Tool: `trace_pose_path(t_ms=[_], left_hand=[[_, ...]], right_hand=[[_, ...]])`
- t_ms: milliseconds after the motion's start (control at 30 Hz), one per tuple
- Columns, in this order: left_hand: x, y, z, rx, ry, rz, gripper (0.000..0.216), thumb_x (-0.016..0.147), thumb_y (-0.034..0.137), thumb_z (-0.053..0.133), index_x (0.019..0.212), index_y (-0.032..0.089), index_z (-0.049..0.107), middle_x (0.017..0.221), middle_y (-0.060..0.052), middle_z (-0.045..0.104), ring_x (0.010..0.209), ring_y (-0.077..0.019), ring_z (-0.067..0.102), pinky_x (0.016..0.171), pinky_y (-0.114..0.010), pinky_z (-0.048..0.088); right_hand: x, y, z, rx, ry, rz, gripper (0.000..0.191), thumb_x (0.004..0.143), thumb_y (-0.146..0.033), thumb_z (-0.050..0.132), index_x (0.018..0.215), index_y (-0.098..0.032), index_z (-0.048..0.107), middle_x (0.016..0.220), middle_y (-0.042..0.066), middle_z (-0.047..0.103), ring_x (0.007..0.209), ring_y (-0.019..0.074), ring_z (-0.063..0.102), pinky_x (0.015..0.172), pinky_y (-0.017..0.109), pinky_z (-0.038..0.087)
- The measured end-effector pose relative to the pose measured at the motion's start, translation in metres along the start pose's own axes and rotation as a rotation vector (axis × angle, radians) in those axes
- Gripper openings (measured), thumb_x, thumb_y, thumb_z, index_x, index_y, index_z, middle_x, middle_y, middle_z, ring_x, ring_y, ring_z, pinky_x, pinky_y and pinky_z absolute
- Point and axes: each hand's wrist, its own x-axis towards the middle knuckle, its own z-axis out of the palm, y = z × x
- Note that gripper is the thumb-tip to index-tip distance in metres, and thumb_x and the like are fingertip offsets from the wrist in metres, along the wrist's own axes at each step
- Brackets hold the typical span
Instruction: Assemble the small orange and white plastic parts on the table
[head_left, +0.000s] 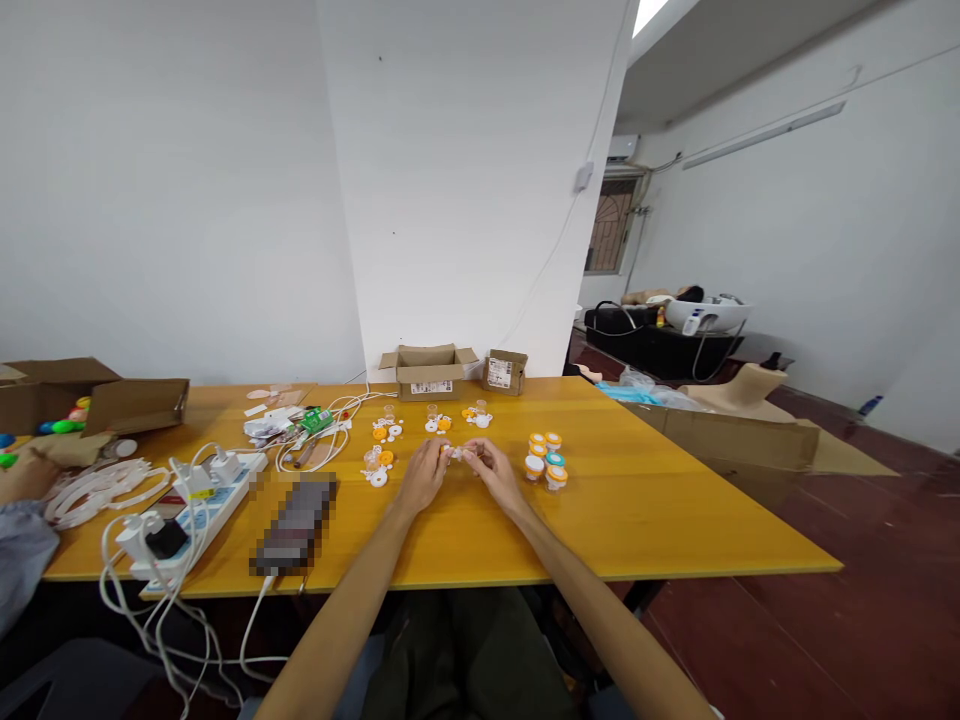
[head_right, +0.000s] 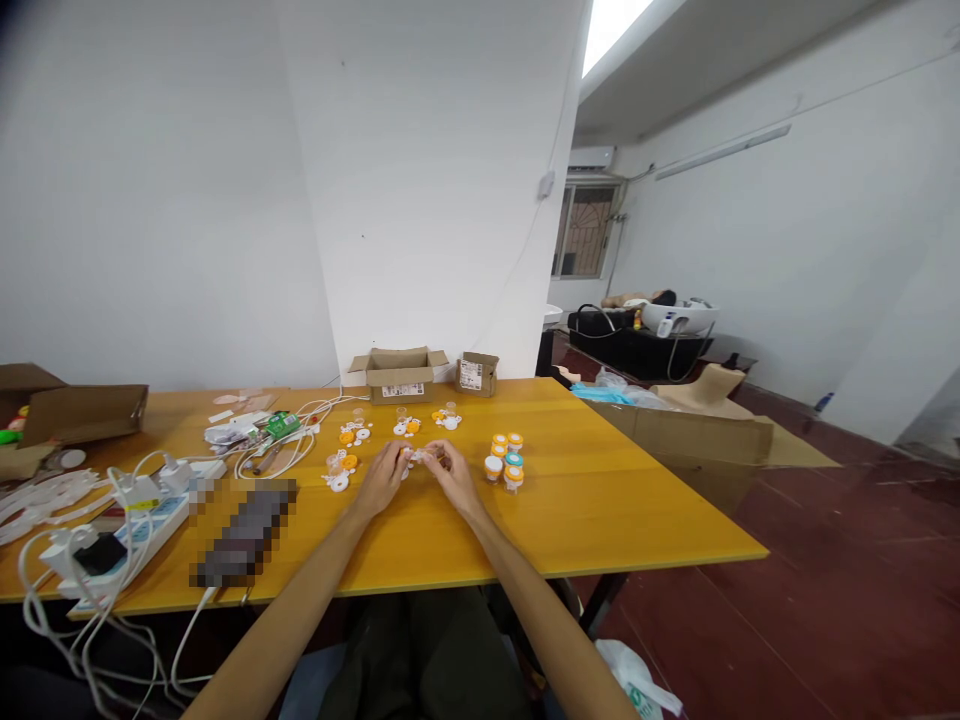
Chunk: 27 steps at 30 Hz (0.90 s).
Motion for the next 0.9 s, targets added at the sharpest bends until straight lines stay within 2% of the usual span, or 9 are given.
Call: trace_pose_path(t_ms=[133,200,267,367,467,667,900], left_hand=[[-0.001,0.0,0.001,-0.036,-0.017,-0.037,0.026,0.101,0.039,0.041,0.11,0.024,0.06,0.093,-0.004,0.067,0.087,-0.0196,0.063,0.085,-0.032,0.05],[-0.001,0.0,0.002,-0.045,-0.026,-0.052,0.025,0.1,0.039,0.043,0.111,0.024,0.06,0.091,-0.003,0.067,0.086,-0.0193,0.063,0.084,-0.032,0.05],[-0.001,0.001,0.002,-0.049,-0.025,-0.062,0.024,0.099,0.039,0.045,0.11,0.025,0.06,0.091,-0.003,0.067,0.086,-0.0193,0.063,0.085,-0.032,0.05],[0.0,0.002,0.001,-0.049,-0.021,-0.064,0.021,0.097,0.038,0.049,0.107,0.025,0.062,0.092,-0.003,0.067,0.087,-0.0192,0.063,0.085,-0.032,0.05],[0.0,0.002,0.001,-0.048,-0.02,-0.058,0.02,0.096,0.038,0.051,0.107,0.025,0.062,0.091,-0.002,0.067,0.085,-0.0191,0.062,0.084,-0.032,0.051],[0.0,-0.001,0.003,-0.037,-0.011,-0.042,0.019,0.093,0.038,0.056,0.105,0.025,0.064,0.085,-0.001,0.066,0.079,-0.0185,0.061,0.08,-0.031,0.051],[0.0,-0.001,0.001,-0.033,-0.047,-0.064,0.019,0.092,0.036,0.059,0.106,0.025,0.065,0.09,-0.002,0.068,0.087,-0.0203,0.062,0.086,-0.033,0.05]], right_hand=[[-0.003,-0.007,-0.002,-0.203,0.159,-0.046,0.037,0.082,-0.058,0.053,0.085,-0.022,0.059,0.075,0.002,0.064,0.068,0.0191,0.057,0.065,0.029,0.046],[-0.004,-0.011,-0.002,-0.389,0.256,0.006,0.029,0.084,-0.05,0.053,0.085,-0.022,0.06,0.075,0.002,0.066,0.068,0.0199,0.059,0.066,0.03,0.046],[-0.005,-0.015,-0.001,-0.61,0.287,0.115,0.019,0.086,-0.04,0.055,0.087,-0.022,0.062,0.081,0.004,0.07,0.073,0.0212,0.064,0.068,0.03,0.045],[-0.006,-0.019,0.003,-0.91,0.171,0.266,0.011,0.087,-0.028,0.057,0.09,-0.021,0.066,0.096,0.008,0.074,0.085,0.0225,0.069,0.069,0.028,0.044],[-0.004,-0.024,0.009,-1.08,0.057,0.312,0.015,0.092,-0.026,0.055,0.101,-0.022,0.067,0.109,0.01,0.075,0.097,0.0228,0.07,0.074,0.028,0.045],[0.005,-0.028,0.015,-1.186,-0.041,0.297,0.025,0.097,-0.023,0.048,0.115,-0.02,0.065,0.122,0.013,0.071,0.114,0.0236,0.065,0.091,0.032,0.043],[0.02,-0.019,0.017,-1.185,-0.116,0.267,0.027,0.097,-0.02,0.047,0.119,-0.02,0.061,0.125,0.014,0.068,0.116,0.0241,0.062,0.093,0.034,0.041]])
